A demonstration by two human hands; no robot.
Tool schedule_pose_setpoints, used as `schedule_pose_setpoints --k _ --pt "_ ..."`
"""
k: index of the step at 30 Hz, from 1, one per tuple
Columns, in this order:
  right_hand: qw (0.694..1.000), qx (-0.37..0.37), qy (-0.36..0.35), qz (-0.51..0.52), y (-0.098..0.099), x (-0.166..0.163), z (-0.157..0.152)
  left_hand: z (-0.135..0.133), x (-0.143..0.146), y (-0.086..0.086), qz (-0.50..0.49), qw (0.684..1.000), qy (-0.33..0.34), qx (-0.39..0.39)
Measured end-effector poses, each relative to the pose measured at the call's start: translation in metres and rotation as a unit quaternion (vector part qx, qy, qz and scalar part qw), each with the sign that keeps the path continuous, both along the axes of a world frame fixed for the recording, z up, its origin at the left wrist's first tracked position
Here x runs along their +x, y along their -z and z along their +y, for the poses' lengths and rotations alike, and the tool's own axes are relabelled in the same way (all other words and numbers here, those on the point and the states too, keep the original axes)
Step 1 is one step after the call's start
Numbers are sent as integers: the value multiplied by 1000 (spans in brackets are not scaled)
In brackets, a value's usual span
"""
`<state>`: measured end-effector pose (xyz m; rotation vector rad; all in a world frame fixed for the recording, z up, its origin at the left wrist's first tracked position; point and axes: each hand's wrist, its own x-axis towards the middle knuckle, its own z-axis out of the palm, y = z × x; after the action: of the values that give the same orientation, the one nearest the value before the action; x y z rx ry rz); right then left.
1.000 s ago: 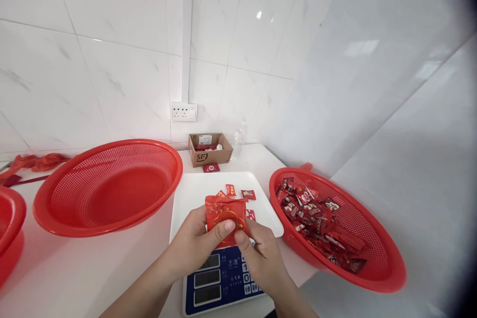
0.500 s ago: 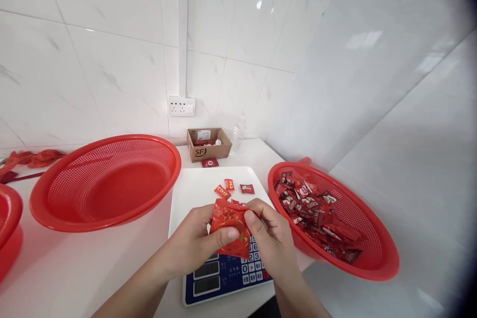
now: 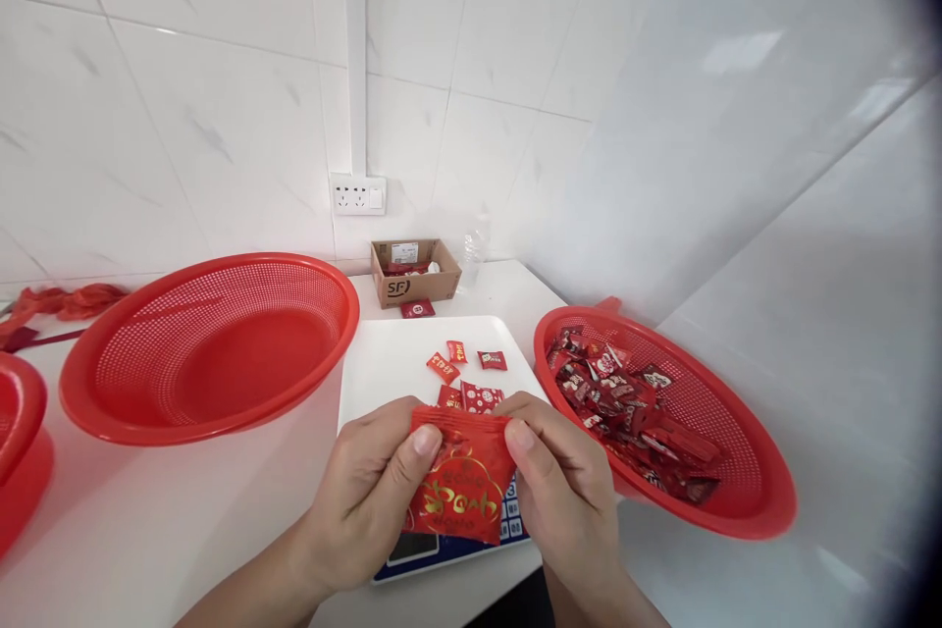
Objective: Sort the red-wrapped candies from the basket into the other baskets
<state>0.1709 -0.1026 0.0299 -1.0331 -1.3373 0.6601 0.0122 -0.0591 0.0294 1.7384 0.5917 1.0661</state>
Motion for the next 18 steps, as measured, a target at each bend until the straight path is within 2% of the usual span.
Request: schedule_pose_setpoints --k 3,6,12,15,18 --pt "1000 3 0 1 1 1 0 0 -1 -1 7 1000 -5 12" --pt "1000 -3 -3 -6 1 2 1 2 0 -3 -5 1000 -20 -13" --pt "988 -53 -105 -101 -5 -1 4 8 0 -4 -47 995 -71 -43" --pt "988 -39 -102 -107 -6 -1 3 11 1 -5 -42 997 -40 -46" --pt "994 -27 -80 -73 -4 1 2 12 1 -7 -14 999 23 -42"
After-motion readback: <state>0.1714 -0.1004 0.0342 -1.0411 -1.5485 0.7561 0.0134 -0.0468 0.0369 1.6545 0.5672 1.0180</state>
